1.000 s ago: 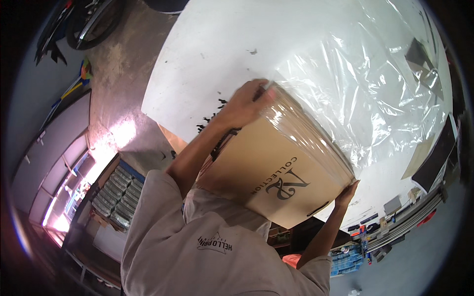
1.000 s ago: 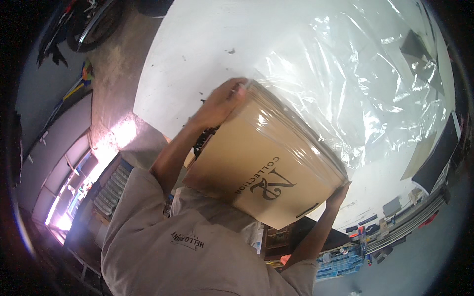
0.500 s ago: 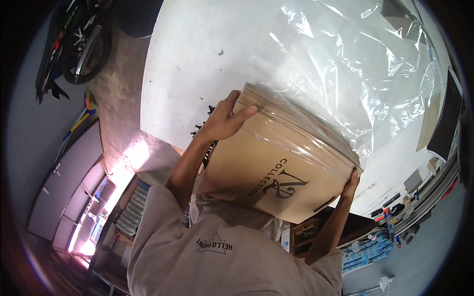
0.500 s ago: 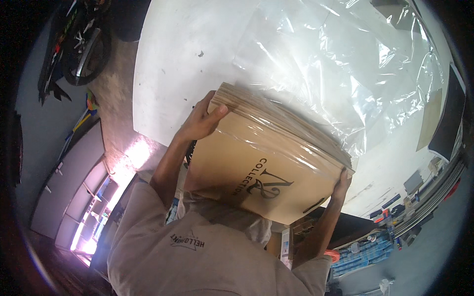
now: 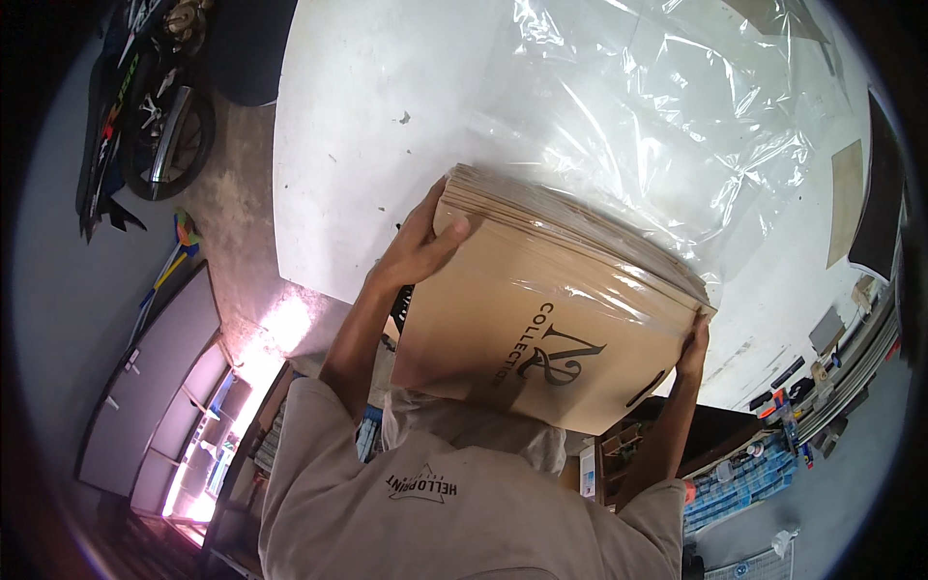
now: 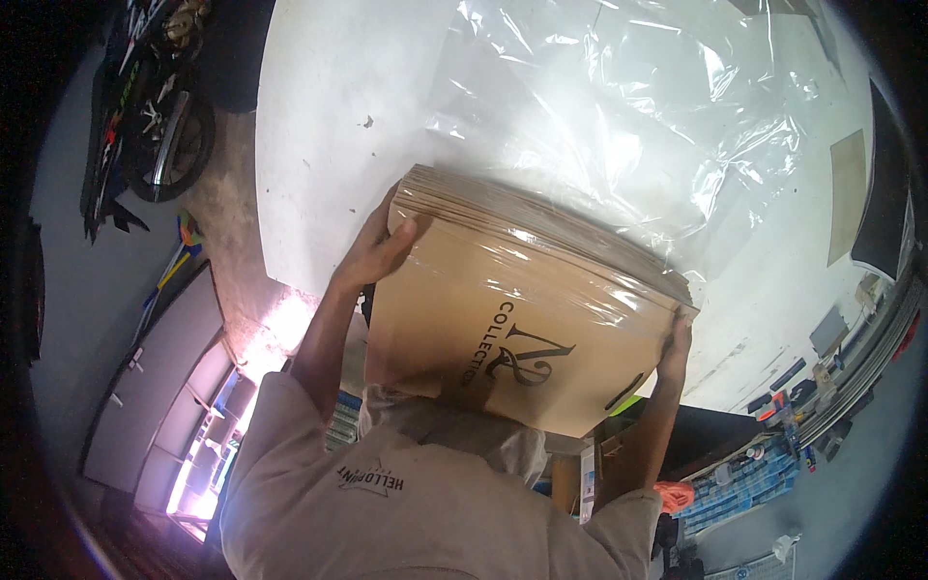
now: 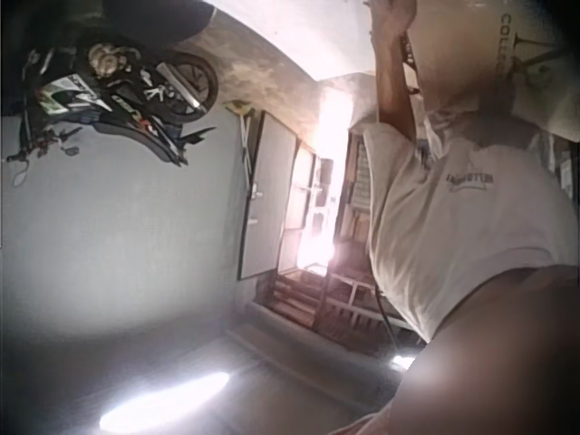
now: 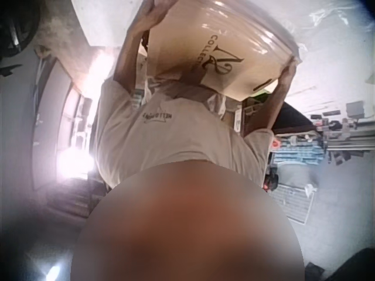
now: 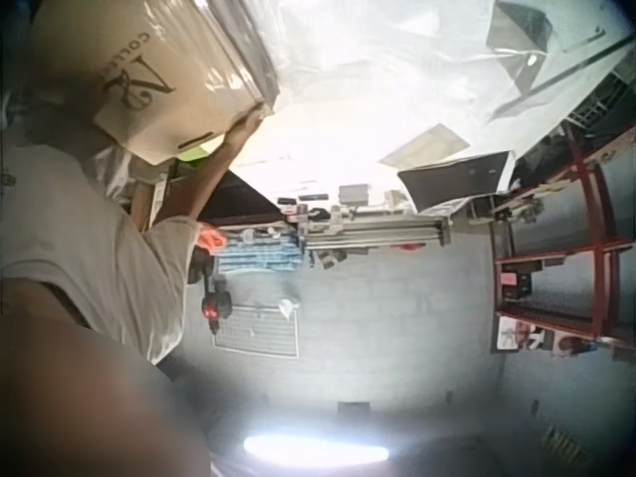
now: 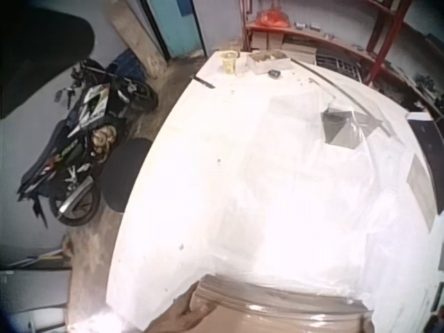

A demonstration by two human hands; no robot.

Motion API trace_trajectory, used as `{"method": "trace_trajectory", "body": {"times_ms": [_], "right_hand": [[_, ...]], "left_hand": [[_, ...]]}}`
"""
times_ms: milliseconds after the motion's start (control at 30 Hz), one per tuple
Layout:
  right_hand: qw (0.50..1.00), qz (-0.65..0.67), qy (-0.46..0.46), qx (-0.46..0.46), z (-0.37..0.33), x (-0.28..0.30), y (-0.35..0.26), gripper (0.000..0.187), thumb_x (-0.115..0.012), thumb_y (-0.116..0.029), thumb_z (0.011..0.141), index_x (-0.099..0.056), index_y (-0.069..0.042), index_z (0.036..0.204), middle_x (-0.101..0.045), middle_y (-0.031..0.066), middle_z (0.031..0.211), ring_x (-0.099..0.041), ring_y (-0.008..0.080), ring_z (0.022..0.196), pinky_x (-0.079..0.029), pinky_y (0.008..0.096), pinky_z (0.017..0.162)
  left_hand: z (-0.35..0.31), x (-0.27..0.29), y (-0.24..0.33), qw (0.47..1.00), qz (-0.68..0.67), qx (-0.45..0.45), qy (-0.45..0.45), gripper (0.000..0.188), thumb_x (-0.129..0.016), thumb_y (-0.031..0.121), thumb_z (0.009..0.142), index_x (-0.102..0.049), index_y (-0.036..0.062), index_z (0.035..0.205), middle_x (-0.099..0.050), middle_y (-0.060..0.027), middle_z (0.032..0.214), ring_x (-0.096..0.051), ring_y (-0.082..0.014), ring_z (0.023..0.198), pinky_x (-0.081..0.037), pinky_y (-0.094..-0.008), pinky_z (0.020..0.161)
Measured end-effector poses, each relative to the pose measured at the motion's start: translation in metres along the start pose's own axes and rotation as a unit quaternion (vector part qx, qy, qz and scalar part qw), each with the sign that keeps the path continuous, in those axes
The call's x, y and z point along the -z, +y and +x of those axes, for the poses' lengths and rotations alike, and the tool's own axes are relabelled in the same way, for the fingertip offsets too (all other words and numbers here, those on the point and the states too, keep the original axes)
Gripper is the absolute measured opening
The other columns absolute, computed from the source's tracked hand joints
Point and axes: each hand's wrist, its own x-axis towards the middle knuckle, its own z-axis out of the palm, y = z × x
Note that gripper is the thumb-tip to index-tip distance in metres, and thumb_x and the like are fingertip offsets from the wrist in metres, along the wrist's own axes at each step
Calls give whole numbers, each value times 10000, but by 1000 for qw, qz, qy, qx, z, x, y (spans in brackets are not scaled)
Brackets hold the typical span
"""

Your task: The person stacks flat cardboard pieces on a white table, aligns them, and then wraps the stack in a clear plastic bag. The person adjusts the plastic and smooths it over the stack.

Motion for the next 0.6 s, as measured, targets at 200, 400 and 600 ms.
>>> {"method": "trace_trajectory", "body": {"times_ms": [200, 400, 600], "right_hand": [[992, -104, 16, -74, 10, -25, -34, 756, -604, -470, 997, -357, 25, 1512, -479, 154, 1482, -469, 241, 1352, -365, 394, 1140], [991, -125, 28, -47, 14, -27, -27, 759, -593, -461, 1004, -348, 52, 1508, -473, 167, 1483, -474, 254, 1344, -365, 396, 1139], [990, -130, 32, -36, 15, -27, -25, 719, -573, -446, 1017, -368, 45, 1500, -490, 167, 1467, -499, 257, 1319, -381, 393, 1127]], "left_hand": [[8, -9, 36, 991, 117, 62, 29, 595, -553, 366, 1031, -456, -66, 1429, -702, -212, 904, -691, -257, 782, -539, -359, 725], [5, -15, 14, 981, 165, -17, 104, 501, -520, 344, 1048, -566, -69, 1327, -662, -175, 698, -667, -262, 610, -528, -364, 625], [-2, -12, 2, 982, 124, -45, 133, 484, -540, 331, 1041, -601, -77, 1294, -687, -216, 800, -682, -226, 692, -531, -342, 655]]}}
